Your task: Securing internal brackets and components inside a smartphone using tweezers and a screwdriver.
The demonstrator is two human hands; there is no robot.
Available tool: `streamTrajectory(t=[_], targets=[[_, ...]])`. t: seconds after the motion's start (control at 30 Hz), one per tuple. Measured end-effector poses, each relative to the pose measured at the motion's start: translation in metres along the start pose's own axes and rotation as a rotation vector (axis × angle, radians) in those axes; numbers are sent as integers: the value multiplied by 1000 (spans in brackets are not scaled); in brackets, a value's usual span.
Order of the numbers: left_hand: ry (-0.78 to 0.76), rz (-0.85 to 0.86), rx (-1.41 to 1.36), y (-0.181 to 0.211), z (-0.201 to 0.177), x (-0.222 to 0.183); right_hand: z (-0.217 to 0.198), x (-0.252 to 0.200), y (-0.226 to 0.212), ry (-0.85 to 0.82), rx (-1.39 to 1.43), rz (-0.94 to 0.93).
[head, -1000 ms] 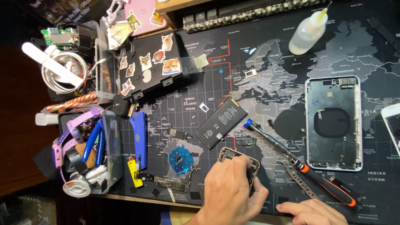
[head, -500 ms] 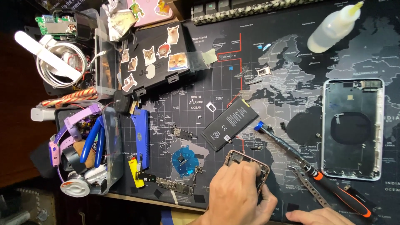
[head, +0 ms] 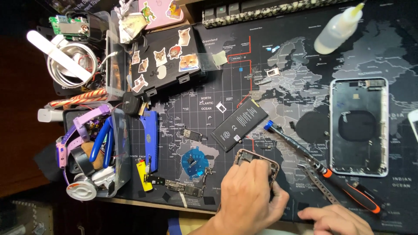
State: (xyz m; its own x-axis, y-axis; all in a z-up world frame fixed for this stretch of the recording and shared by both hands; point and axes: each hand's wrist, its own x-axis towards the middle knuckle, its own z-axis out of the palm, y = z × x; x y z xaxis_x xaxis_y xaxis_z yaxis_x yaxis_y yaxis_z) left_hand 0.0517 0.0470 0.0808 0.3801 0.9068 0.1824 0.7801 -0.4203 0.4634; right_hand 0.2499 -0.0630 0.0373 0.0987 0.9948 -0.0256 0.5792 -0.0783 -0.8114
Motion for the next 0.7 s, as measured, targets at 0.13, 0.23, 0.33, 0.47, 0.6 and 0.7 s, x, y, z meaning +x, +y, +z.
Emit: streamTrajectory(t=[0.13,0.23,0.33,0.47,0.6,0.7], targets=[[-32,10,-38,1,-10,0,3,13,-34,244,168,-161],[-50,43,-73,3,-19,-2,2,7,-55,311,214,113],[73,99,-132,12,-27,-11,-3,8,-22,225,277,-53],[114,169,-383,33,-24,-35,-5,4,-15,193,465,-90],[96,154,-646,39,1,-50,-2,5,-22,287,563,-105],[108,119,-752,46,-1,-50,2,6,-26,313,565,-186]])
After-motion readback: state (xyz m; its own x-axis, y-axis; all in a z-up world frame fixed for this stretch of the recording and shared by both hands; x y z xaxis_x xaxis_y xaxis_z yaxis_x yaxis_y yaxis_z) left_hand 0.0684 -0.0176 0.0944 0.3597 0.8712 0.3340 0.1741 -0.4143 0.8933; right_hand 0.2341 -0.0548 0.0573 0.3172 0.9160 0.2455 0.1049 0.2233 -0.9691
